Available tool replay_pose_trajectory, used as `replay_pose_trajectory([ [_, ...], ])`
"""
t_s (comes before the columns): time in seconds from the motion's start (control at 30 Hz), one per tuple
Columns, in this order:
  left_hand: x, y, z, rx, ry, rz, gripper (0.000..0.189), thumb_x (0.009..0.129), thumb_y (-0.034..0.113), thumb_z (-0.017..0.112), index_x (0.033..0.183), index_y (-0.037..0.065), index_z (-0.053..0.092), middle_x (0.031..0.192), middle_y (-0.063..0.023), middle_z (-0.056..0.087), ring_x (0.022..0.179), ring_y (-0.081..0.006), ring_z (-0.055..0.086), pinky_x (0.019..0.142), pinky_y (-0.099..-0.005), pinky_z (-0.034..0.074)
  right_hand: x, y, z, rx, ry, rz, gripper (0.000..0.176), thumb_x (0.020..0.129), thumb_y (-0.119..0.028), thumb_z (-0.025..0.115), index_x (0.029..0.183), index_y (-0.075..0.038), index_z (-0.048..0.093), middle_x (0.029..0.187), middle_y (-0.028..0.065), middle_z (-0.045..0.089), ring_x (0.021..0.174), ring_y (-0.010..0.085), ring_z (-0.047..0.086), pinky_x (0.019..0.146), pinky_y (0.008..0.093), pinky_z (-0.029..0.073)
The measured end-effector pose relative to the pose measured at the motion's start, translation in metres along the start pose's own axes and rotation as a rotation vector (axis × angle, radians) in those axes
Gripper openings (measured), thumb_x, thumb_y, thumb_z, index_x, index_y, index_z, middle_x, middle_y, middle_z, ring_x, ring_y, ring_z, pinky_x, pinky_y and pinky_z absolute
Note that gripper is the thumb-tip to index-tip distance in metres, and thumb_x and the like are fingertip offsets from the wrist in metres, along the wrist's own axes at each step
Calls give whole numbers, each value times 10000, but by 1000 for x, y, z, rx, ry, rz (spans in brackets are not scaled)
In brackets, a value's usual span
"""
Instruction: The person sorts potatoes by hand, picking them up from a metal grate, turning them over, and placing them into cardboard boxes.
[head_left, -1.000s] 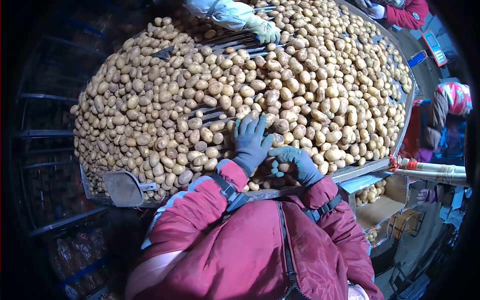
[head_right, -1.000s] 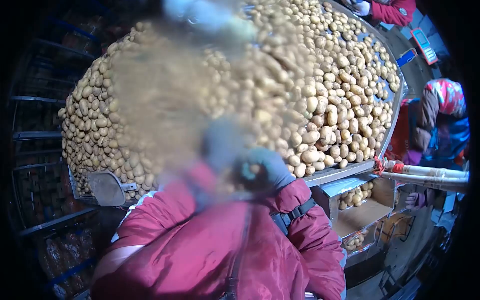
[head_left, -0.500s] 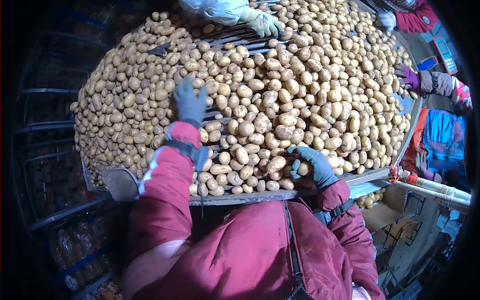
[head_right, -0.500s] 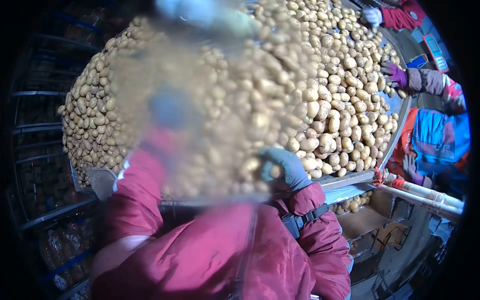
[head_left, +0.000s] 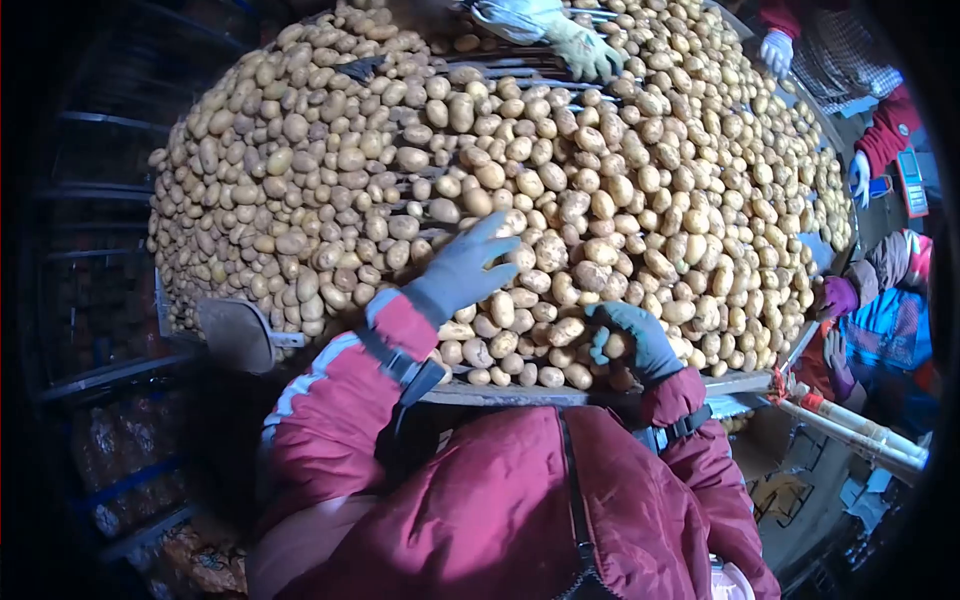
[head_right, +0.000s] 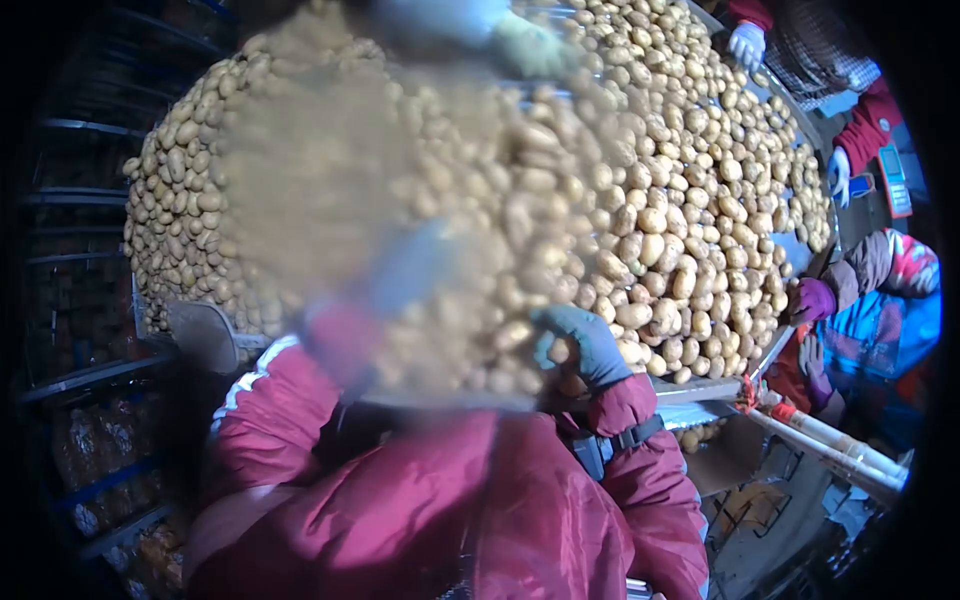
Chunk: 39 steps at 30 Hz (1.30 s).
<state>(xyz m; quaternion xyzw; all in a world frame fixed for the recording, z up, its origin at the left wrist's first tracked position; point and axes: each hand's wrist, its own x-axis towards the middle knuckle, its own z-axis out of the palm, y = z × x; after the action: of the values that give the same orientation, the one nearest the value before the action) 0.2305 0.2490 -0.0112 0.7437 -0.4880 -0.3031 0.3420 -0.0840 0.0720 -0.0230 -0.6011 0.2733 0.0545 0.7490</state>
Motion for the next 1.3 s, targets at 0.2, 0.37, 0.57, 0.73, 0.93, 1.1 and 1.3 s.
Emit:
replay_pose_trajectory([
  [0.2,-1,32,34,331,30,134,288,905,305,695,1108,105,733,1125,-106,700,1072,-301,644,956,-417,521,-1,14,2,-96,85,-157,388,881,-43,702,1268,-66,685,1193,96,718,1092,250,696,949,348,550],
  [0.37,23,76,82,748,-120,210,417,821,383,726,1149,130,682,1224,-75,630,1185,-286,543,1109,-495,372,-21,-8,11,265,15,28,405,895,-42,705,1299,-45,672,1045,53,705,937,187,692,845,327,578],
  [0.57,22,74,91,1005,-247,291,493,753,432,786,1120,125,666,1222,-77,584,1248,-294,494,1173,-511,294,-45,0,40,-396,134,-454,439,971,-261,663,1329,-8,634,878,48,667,779,160,668,722,292,579],
  [0.73,17,57,77,731,16,465,483,665,422,873,960,107,655,1131,-94,581,1215,-309,508,1115,-470,360,-50,12,69,781,120,147,540,1048,-430,536,1375,-2,582,918,120,691,635,241,682,534,313,547],
  [0.93,-28,82,89,205,-315,522,423,870,447,761,1000,51,684,1073,-161,651,1067,-359,609,942,-456,490,-59,36,99,893,189,-11,482,1042,-418,536,1243,10,633,872,149,707,615,239,674,524,331,525],
  [1.1,-24,21,124,446,-309,630,480,885,323,723,1277,65,622,1222,-170,640,1141,-369,594,994,-478,474,-126,36,89,1003,455,3,421,1014,-360,570,1199,7,660,855,140,693,598,232,651,516,329,505],
  [1.3,-15,18,126,604,-342,524,529,896,270,694,1381,84,594,1244,-170,641,1156,-364,591,1025,-481,457,-275,95,64,931,913,69,467,1032,-365,559,1348,-23,599,995,181,723,603,238,686,504,313,553],
])
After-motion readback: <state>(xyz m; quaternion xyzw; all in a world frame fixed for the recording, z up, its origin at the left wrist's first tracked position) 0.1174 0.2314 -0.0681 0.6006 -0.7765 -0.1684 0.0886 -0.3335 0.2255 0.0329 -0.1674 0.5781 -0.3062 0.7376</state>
